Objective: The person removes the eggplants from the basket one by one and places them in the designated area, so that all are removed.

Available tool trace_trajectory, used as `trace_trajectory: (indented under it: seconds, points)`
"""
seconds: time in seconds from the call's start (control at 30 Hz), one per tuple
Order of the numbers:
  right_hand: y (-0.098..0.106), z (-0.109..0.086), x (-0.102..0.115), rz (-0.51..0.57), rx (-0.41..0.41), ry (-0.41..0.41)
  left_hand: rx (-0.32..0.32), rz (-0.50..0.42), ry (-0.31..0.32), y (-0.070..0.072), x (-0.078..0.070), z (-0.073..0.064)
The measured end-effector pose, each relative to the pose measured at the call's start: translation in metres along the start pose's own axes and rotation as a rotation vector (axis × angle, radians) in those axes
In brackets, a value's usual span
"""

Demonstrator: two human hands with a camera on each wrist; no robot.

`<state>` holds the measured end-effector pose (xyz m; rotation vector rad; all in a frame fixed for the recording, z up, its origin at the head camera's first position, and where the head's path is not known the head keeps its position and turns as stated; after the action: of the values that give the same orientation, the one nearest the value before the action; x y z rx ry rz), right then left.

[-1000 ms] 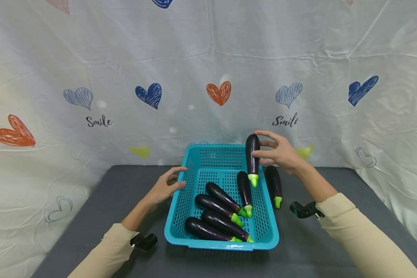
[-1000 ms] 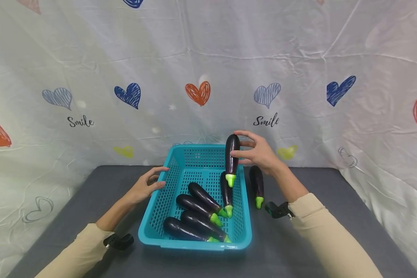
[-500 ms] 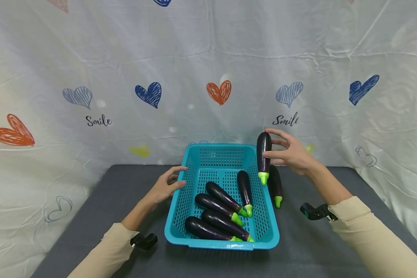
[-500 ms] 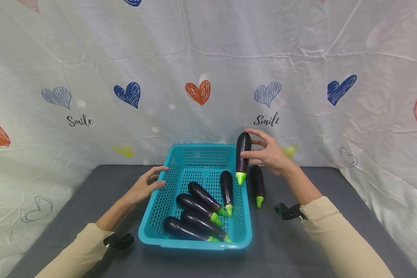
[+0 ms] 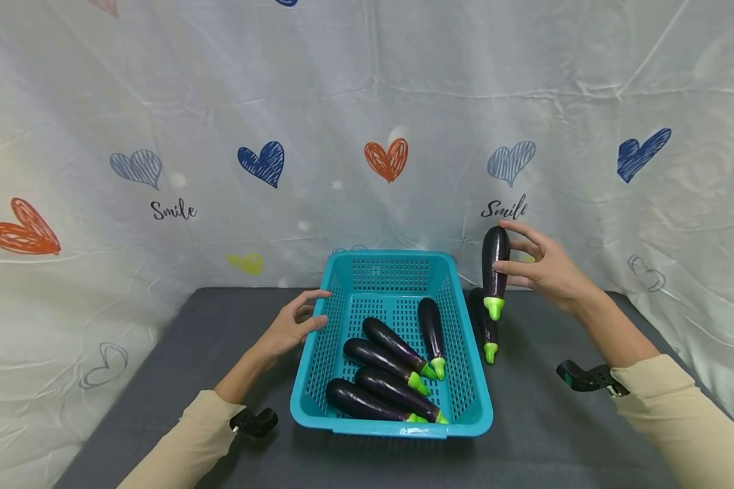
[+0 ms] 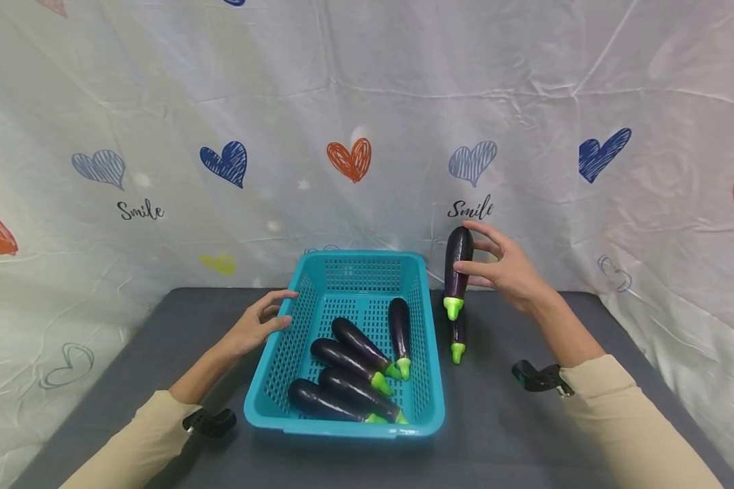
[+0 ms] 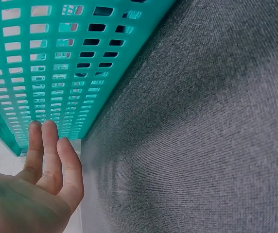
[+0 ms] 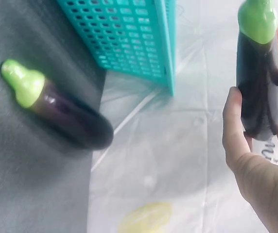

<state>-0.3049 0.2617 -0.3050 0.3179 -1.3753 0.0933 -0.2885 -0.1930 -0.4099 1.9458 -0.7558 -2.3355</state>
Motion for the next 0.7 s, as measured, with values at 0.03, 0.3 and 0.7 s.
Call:
trace_trajectory:
  seconds: [0.03, 0.3, 0.7]
  points:
    - [0.002, -0.001, -0.001, -0.02, -0.005, -0.002, 0.0, 0.001, -0.002, 0.0, 0.0, 0.0]
    - [0.014, -0.011, -0.016, -0.116, 0.01, 0.016, 0.001, 0.004, 0.0, 0.0, 0.001, 0.001]
    - [0.028, -0.021, -0.035, -0.096, -0.004, -0.007, -0.004, 0.005, 0.006, 0.0, 0.001, 0.0]
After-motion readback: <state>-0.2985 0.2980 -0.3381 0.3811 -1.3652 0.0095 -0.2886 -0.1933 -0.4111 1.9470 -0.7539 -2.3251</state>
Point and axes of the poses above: each hand's wrist, its own z-axis towards the middle knuckle, its own y-axis out of the back of the hand, x = y × z, the point moved 3 cm from there along z, towards the middle knuckle, and after that the axes turned 2 degrees about -z, right-handed, at the moved point
